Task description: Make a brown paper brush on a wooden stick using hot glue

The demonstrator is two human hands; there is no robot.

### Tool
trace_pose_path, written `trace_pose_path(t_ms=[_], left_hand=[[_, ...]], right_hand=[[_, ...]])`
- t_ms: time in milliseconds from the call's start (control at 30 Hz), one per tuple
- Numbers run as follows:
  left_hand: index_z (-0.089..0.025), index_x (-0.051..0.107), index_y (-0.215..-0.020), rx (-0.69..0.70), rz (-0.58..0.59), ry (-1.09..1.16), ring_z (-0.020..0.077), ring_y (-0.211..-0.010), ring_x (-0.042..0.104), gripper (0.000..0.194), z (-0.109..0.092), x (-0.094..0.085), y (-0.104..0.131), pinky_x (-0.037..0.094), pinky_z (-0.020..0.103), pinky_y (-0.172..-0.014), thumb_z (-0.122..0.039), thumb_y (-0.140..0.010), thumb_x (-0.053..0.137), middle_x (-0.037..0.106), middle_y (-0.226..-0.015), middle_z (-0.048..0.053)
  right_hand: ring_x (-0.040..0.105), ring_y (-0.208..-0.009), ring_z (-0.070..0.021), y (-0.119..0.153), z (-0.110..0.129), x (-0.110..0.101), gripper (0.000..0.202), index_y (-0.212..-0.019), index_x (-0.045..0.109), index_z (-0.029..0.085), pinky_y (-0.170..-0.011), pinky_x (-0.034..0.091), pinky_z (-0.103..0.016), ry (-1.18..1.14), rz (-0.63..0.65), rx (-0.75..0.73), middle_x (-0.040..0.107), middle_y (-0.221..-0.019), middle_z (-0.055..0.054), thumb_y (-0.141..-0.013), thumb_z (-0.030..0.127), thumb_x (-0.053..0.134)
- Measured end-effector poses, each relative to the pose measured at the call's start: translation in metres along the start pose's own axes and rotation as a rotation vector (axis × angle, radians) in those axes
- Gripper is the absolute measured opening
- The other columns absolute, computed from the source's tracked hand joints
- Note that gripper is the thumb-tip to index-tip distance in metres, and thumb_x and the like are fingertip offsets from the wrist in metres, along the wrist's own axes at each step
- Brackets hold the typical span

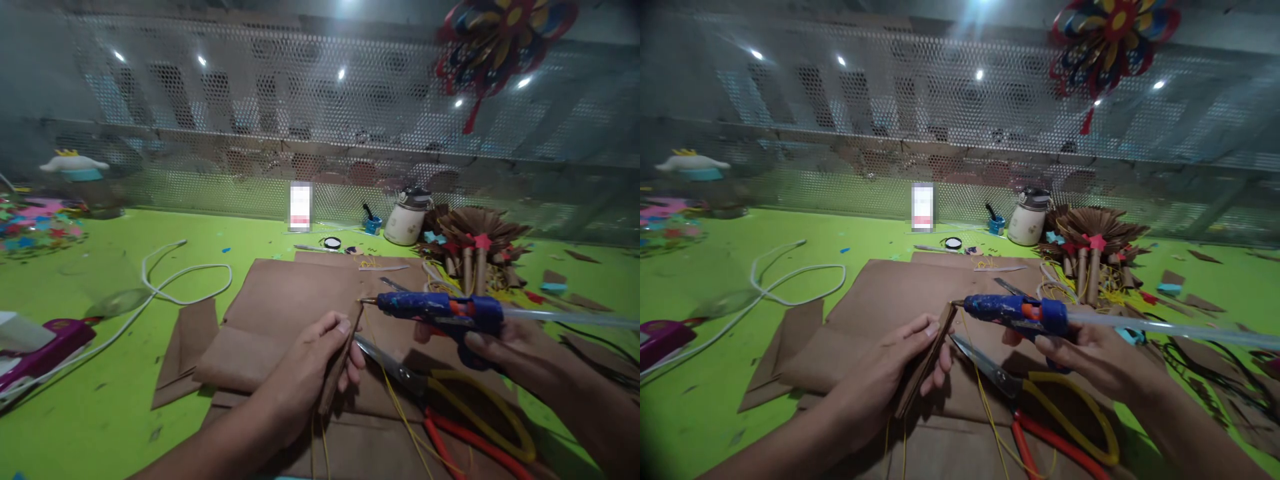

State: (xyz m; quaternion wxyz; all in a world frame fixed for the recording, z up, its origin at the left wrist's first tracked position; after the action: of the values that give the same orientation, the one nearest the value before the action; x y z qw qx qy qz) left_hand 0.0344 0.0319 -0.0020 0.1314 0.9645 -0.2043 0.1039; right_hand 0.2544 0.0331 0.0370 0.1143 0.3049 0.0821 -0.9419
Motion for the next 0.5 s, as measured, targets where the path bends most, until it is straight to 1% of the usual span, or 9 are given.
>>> trace_pose_path(t_ms=[33,100,167,200,300,367,433,500], left_hand=[[-0.014,0.053,-0.076,0.006,-0.001,0.007,0.0073,-0.052,0.047,0.033,0.0,0.0,0.0,0.035,0.018,-0.049,-0.043,-0.087,0.04,0.058,-0.067,0.004],[-0.014,0.053,-0.077,0.005,0.005,0.017,0.007,-0.052,0.047,0.033,0.001,0.0,0.0,0.035,0.018,-0.05,-0.043,-0.086,0.041,0.059,-0.07,0.005],[-0.014,0.053,-0.078,-0.008,0.01,0.03,0.0071,-0.052,0.046,0.033,0.002,0.0,0.001,0.035,0.018,-0.049,-0.043,-0.086,0.041,0.059,-0.071,0.006],[-0.014,0.053,-0.078,-0.013,0.01,0.04,0.0072,-0.052,0.047,0.032,0.002,0.0,0.001,0.035,0.018,-0.049,-0.043,-0.086,0.042,0.059,-0.071,0.006],[-0.015,0.053,-0.079,-0.025,0.011,0.082,0.0071,-0.053,0.047,0.029,0.004,-0.001,0.001,0.035,0.017,-0.049,-0.042,-0.085,0.044,0.059,-0.071,0.005],[-0.016,0.053,-0.08,-0.038,0.001,0.117,0.0065,-0.053,0.047,0.027,0.004,-0.001,0.001,0.036,0.017,-0.05,-0.041,-0.085,0.045,0.058,-0.071,0.004],[-0.016,0.053,-0.081,-0.05,-0.012,0.147,0.0059,-0.053,0.046,0.025,0.004,-0.002,0.002,0.035,0.016,-0.05,-0.04,-0.085,0.047,0.057,-0.071,0.003],[-0.016,0.053,-0.082,-0.054,-0.01,0.166,0.0055,-0.053,0.046,0.024,0.003,-0.001,0.003,0.035,0.015,-0.05,-0.039,-0.085,0.047,0.056,-0.071,0.003]], right_hand=[[0.06,-0.063,-0.0237,-0.002,-0.007,0.0,0.039,-0.087,0.072,0.023,-0.058,0.051,-0.034,0.029,0.045,0.005,0.067,-0.068,-0.005,-0.074,0.054,0.051],[0.061,-0.073,-0.0262,-0.004,-0.015,0.0,0.043,-0.09,0.071,0.022,-0.071,0.05,-0.038,0.086,0.127,0.001,0.068,-0.071,-0.007,-0.076,0.055,0.048],[0.062,-0.077,-0.0268,-0.006,-0.015,0.0,0.042,-0.092,0.071,0.023,-0.081,0.047,-0.041,0.125,0.147,-0.049,0.069,-0.076,-0.008,-0.078,0.054,0.046],[0.062,-0.075,-0.0262,-0.006,-0.013,0.0,0.041,-0.092,0.071,0.023,-0.081,0.047,-0.041,0.137,0.147,-0.086,0.069,-0.078,-0.008,-0.078,0.053,0.046],[0.062,-0.064,-0.0235,-0.007,-0.002,0.0,0.034,-0.095,0.069,0.024,-0.075,0.05,-0.039,0.169,0.127,-0.199,0.07,-0.079,-0.007,-0.076,0.047,0.052],[0.063,-0.066,-0.0231,-0.007,0.006,0.001,0.03,-0.097,0.068,0.024,-0.073,0.051,-0.036,0.161,0.138,-0.255,0.07,-0.083,-0.007,-0.076,0.041,0.054],[0.064,-0.075,-0.0233,-0.006,0.014,0.003,0.027,-0.098,0.067,0.025,-0.074,0.051,-0.033,0.138,0.163,-0.293,0.069,-0.09,-0.006,-0.077,0.036,0.055],[0.064,-0.075,-0.0221,-0.005,0.019,0.003,0.027,-0.1,0.066,0.025,-0.07,0.052,-0.03,0.127,0.173,-0.316,0.068,-0.091,-0.006,-0.078,0.035,0.054]])
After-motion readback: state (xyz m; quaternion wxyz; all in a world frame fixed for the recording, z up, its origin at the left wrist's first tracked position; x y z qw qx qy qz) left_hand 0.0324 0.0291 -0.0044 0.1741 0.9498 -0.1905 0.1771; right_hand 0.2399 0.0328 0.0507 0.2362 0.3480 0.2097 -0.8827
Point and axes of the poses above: each hand's wrist, its own y-axis away from the middle knuckle, its own x-axis out of the palm, z = x × y, the point moved 5 cm from there along -y, towards the middle knuckle
